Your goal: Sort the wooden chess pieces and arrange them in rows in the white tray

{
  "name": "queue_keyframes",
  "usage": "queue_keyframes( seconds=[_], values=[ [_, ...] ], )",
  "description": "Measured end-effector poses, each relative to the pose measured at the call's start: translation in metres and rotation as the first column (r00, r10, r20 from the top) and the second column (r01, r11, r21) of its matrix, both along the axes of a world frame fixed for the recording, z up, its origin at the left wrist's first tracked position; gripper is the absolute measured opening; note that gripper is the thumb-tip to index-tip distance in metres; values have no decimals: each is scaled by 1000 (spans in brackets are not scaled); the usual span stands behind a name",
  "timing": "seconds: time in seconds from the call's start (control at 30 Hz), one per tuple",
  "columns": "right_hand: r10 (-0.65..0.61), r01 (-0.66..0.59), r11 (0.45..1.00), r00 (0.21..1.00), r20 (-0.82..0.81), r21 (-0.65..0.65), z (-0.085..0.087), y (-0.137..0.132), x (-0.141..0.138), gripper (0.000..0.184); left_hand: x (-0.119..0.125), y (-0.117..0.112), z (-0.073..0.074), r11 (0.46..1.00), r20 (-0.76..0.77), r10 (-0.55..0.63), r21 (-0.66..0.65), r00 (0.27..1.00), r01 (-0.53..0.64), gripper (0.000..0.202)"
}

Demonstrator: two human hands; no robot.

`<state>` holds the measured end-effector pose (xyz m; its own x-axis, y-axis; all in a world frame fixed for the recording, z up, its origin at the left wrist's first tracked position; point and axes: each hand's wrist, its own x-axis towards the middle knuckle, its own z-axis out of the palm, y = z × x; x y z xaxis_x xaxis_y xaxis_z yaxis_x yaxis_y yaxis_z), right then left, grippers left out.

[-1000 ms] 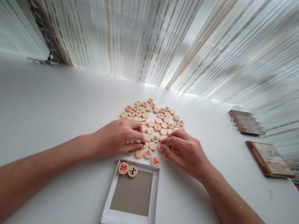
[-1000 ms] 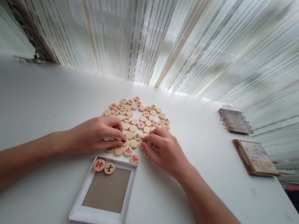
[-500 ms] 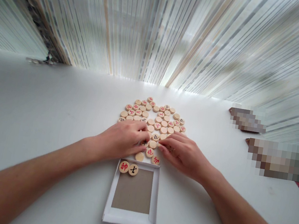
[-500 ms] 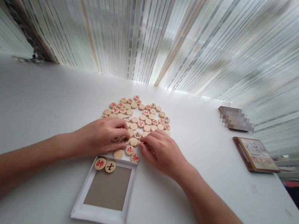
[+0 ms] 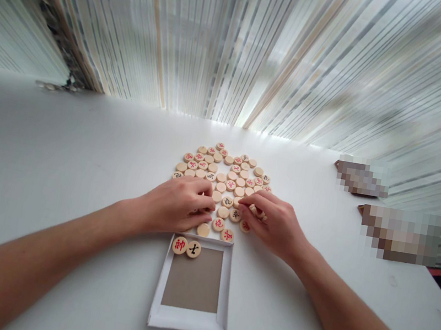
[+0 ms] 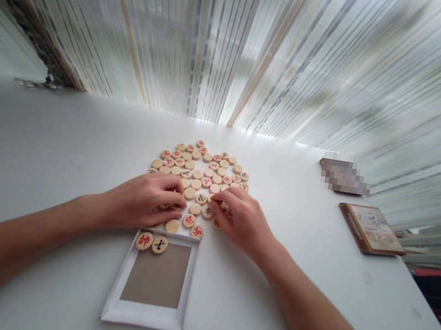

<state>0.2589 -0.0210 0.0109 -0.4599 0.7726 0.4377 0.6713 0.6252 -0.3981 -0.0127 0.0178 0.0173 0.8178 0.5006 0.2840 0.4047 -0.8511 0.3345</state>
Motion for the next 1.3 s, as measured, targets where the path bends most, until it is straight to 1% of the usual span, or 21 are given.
queue_keyframes(
  seconds=[0.07, 0.13, 0.23, 0.3, 0.37, 0.47, 0.57, 0.63, 0.73, 0.8, 0.87, 0.97, 1.07, 1.13, 1.2, 1.3],
  values=[
    [-9, 9, 1000, 1000, -16, -11, -2, 1, 1, 12, -2, 1, 1, 999, 21, 3, -44, 1000, -2, 12],
    [-11, 11, 999, 1000, -6, -37, -3, 2, 2, 12, -3, 2, 1, 997, 53, 16, -76, 998, -12, 14],
    [-24, 26, 997, 999, 28, -70, -5, 3, 4, 14, -2, 4, 1, 990, 129, 93, -114, 987, -79, 18],
    [-36, 39, 996, 998, 46, -81, -5, 3, 4, 15, 1, 6, 0, 984, 151, 148, -122, 977, -130, 20],
    [-31, 36, 996, 998, 62, -86, -4, 4, 3, 12, 5, 7, 0, 982, 122, 167, -111, 978, -154, 19],
    [15, -8, 998, 994, 110, -66, -1, 3, 1, 9, 12, 9, 0, 985, 40, 159, -77, 986, -156, 16],
    [47, -44, 999, 987, 155, -24, 2, 1, -2, 12, 16, 11, 1, 987, -16, 163, 7, 986, -163, 15],
    [51, -49, 999, 987, 149, -17, 2, 1, -3, 15, 17, 12, 0, 983, -58, 152, 117, 987, -144, 18],
    [24, -21, 1000, 995, 100, -23, 1, 1, -3, 13, 17, 13, -2, 944, -113, 125, 320, 986, -83, 23],
    [-11, 12, 1000, 998, 66, -18, -1, 1, -2, 11, 17, 13, -4, 918, -121, 128, 391, 984, -71, 24],
    [-34, 35, 999, 999, 39, -22, -3, 2, -2, 10, 18, 13, -5, 926, -106, 145, 364, 984, -98, 25],
    [-67, 67, 997, 998, 2, -39, -4, 3, -2, 11, 19, 13, -6, 957, -73, 165, 253, 984, -141, 25],
    [-97, 96, 995, 995, -34, -39, -5, 4, -1, 10, 17, 14, -6, 964, -39, 193, 194, 980, -182, 21],
    [-98, 96, 995, 994, -57, -33, -7, 5, 0, 12, 11, 15, -5, 968, -22, 204, 150, 979, -199, 19],
    [-99, 97, 995, 994, -54, -38, -9, 7, 1, 15, 2, 17, -3, 980, -19, 186, 74, 982, -184, 18],
    [-109, 109, 992, 994, 13, -57, -11, 11, 2, 19, -13, 19, 1, 987, 3, 144, -70, 990, -143, 17]
  ],
)
